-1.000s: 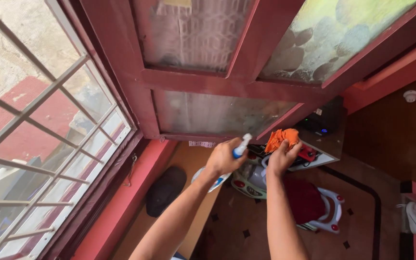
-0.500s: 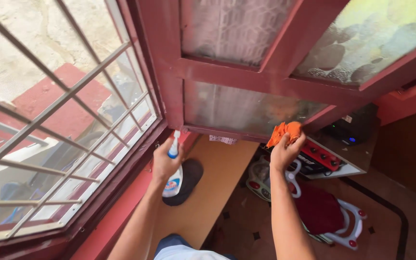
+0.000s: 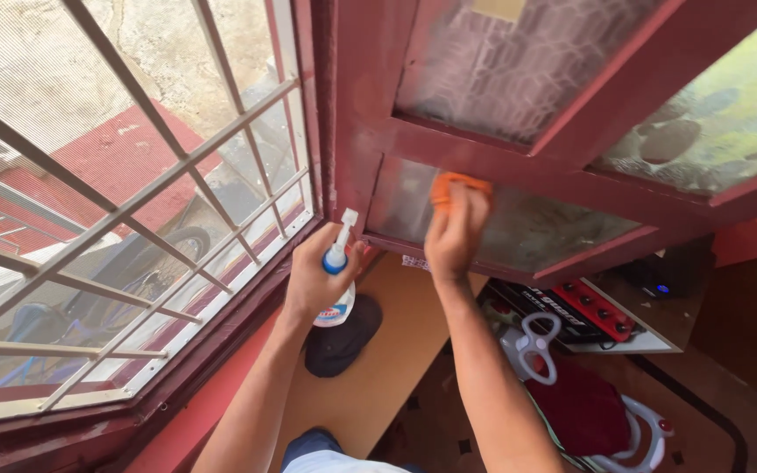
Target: The person sprays cleaner on the glass panes of a window and wipes them with a cloth.
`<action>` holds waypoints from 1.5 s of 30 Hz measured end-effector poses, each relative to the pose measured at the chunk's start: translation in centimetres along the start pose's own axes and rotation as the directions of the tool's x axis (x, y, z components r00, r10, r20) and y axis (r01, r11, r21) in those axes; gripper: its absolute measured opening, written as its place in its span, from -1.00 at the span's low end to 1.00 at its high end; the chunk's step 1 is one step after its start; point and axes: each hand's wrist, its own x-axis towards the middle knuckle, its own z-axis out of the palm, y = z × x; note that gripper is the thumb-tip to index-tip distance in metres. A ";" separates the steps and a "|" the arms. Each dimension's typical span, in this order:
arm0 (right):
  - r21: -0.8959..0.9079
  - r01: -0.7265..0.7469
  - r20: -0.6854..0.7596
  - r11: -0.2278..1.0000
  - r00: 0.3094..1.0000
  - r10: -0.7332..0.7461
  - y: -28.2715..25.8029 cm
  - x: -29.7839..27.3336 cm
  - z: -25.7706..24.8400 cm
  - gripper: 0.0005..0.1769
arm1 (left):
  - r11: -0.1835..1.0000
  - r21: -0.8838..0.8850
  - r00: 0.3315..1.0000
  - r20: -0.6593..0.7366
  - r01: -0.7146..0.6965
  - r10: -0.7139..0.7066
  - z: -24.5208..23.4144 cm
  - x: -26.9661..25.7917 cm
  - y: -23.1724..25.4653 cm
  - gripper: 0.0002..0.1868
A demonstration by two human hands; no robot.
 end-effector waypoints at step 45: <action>0.143 -0.884 0.058 0.446 0.457 0.887 22.2 -20.3 -11.5 -0.81 | 0.999 -0.023 0.950 0.312 0.027 -0.019 14.3 -3.1 -3.7 -0.82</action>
